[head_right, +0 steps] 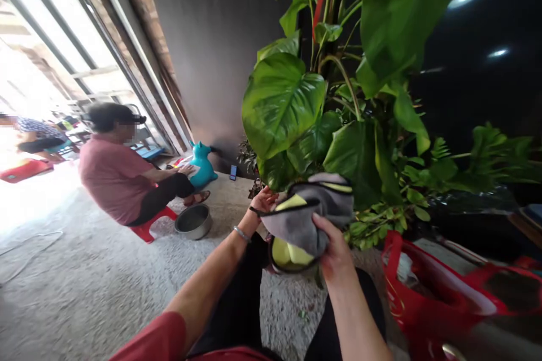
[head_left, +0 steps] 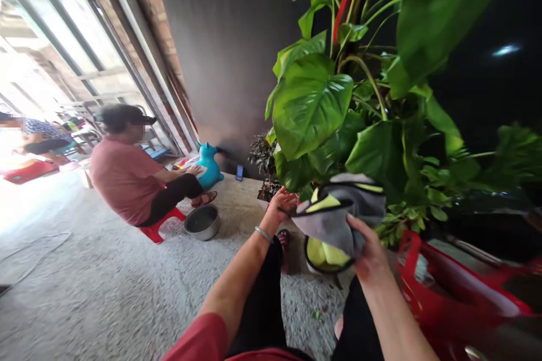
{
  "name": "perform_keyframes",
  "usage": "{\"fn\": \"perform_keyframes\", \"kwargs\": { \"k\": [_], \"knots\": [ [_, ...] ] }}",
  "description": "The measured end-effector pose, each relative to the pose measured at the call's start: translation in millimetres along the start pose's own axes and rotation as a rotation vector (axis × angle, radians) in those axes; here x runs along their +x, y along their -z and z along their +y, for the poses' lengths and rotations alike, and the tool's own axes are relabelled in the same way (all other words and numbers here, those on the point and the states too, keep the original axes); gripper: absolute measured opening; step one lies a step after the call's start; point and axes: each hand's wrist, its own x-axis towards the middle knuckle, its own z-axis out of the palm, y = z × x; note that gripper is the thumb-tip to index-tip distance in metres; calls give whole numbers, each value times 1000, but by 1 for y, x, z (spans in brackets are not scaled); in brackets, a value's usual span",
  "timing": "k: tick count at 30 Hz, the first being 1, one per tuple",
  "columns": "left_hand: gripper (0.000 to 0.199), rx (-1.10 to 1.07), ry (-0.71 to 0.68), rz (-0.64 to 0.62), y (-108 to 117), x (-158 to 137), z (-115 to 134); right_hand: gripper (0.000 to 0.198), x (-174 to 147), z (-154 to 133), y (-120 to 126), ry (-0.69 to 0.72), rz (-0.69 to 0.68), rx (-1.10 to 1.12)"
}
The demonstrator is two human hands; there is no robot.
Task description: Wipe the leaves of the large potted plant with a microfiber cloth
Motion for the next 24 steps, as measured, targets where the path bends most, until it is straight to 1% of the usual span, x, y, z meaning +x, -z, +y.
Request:
{"fn": "perform_keyframes", "kwargs": {
  "k": [1,2,3,4,5,6,7,10,12,14,15,17,20,22,23,24],
  "knots": [
    [21,5,-13,-28,-6,-3,5,37,11,-8,-24,-35,-19,24],
    [12,19,-14,-49,-11,-5,8,37,21,-12,-45,-58,-7,33],
    [7,40,-4,-64,-15,-6,9,37,30,-12,-60,-86,26,26],
    [5,60,11,-67,-18,-7,10,36,35,-8,-68,-105,70,7],
    [6,75,26,-67,-20,-7,10,34,37,0,-70,-124,121,-19],
    [6,87,37,-70,-20,-6,10,33,34,9,-66,-143,167,-45],
    [6,93,45,-68,-20,-6,10,33,28,20,-56,-168,191,-75],
    [6,75,61,-35,-16,-6,12,39,-3,44,-10,-208,147,-188],
    [8,70,89,-11,-16,-7,14,44,-24,44,16,-146,134,-277],
    [7,79,112,-2,-18,-9,17,45,-38,33,29,-29,179,-330],
    [7,83,121,-4,-19,-11,18,46,-43,25,31,26,210,-342],
    [6,74,141,0,-21,-15,16,46,-48,11,26,100,256,-346],
    [6,71,183,33,-16,-27,8,46,-54,-1,14,155,289,-338],
    [10,131,203,52,-9,-42,3,43,-57,-2,10,179,276,-351],
    [15,177,193,38,-5,-52,1,42,-58,-1,10,187,250,-366],
    [19,227,169,-2,-2,-63,1,41,-59,-1,12,191,215,-390]
  ]
}}
